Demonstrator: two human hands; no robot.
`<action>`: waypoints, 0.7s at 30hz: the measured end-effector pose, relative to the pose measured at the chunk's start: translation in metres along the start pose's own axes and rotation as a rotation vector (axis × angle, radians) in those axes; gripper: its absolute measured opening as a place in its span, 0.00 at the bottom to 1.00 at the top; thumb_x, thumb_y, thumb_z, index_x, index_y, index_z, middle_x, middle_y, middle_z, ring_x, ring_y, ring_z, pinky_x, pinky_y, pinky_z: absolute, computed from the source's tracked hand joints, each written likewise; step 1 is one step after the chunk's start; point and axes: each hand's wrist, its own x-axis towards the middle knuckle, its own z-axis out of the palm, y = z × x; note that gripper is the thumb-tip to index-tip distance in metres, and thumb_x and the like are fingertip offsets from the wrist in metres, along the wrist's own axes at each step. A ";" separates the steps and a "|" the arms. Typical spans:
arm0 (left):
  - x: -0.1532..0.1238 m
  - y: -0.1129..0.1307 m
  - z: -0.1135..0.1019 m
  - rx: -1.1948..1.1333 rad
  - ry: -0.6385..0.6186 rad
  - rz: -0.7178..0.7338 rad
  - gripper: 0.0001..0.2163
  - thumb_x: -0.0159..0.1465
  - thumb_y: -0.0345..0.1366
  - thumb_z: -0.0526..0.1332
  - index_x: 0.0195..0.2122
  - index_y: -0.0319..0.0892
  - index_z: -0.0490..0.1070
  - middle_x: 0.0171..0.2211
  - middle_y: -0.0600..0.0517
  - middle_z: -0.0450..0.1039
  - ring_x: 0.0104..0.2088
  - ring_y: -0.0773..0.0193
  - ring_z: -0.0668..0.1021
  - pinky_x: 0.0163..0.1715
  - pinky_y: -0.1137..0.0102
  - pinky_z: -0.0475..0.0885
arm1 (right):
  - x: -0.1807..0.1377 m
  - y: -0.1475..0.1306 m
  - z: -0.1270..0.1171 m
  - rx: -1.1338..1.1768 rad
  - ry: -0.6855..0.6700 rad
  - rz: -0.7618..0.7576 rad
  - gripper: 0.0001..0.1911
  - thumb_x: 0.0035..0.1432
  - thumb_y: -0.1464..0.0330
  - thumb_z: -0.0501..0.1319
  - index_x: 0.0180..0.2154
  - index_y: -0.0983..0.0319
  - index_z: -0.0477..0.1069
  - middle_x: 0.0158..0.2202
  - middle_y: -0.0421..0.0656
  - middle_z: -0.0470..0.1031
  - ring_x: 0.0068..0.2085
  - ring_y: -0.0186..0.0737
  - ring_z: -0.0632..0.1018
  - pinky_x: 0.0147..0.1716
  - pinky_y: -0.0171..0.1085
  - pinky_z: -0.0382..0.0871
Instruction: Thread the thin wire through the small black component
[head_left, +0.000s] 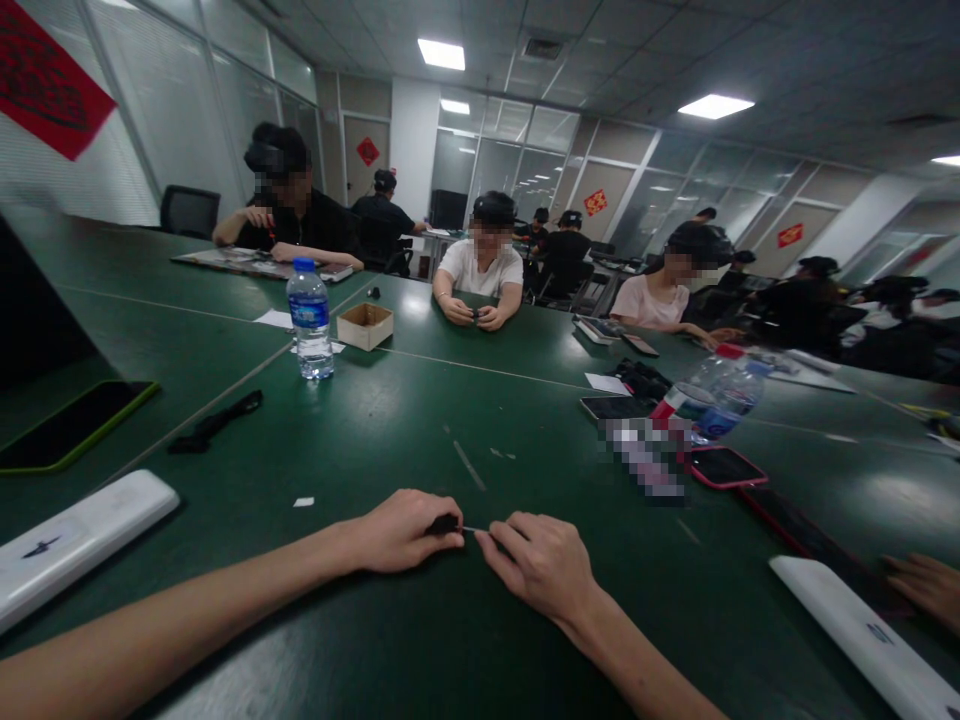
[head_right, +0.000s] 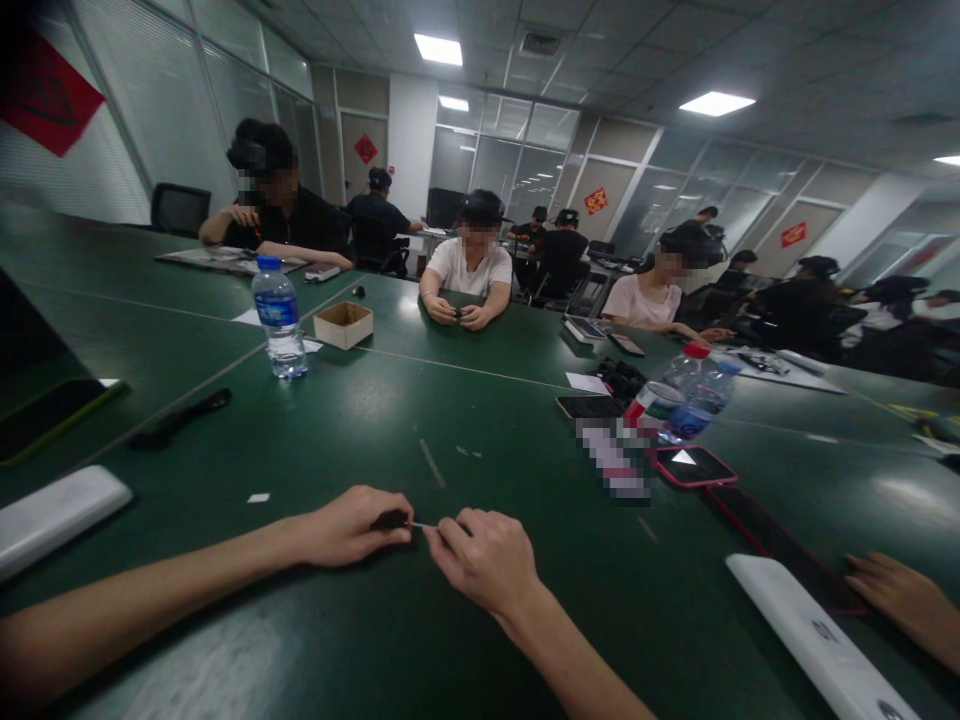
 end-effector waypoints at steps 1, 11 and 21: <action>0.000 0.000 0.000 0.001 -0.003 0.006 0.11 0.67 0.42 0.55 0.43 0.42 0.68 0.34 0.51 0.74 0.33 0.64 0.76 0.32 0.73 0.65 | 0.000 0.000 0.000 0.006 0.000 0.002 0.16 0.64 0.63 0.54 0.28 0.62 0.74 0.23 0.40 0.70 0.23 0.28 0.67 0.24 0.31 0.52; -0.002 -0.002 -0.001 -0.039 -0.027 0.063 0.12 0.67 0.44 0.55 0.43 0.42 0.68 0.34 0.52 0.73 0.33 0.65 0.75 0.32 0.74 0.65 | -0.002 -0.001 0.002 0.087 0.023 0.017 0.16 0.63 0.64 0.54 0.27 0.62 0.74 0.23 0.40 0.70 0.22 0.27 0.67 0.24 0.30 0.54; 0.002 -0.001 -0.002 0.009 -0.031 0.024 0.09 0.68 0.41 0.54 0.43 0.43 0.66 0.34 0.52 0.74 0.34 0.63 0.76 0.33 0.73 0.65 | 0.004 -0.018 -0.003 0.210 0.130 -0.143 0.13 0.61 0.64 0.56 0.26 0.61 0.72 0.22 0.38 0.70 0.22 0.28 0.66 0.23 0.32 0.54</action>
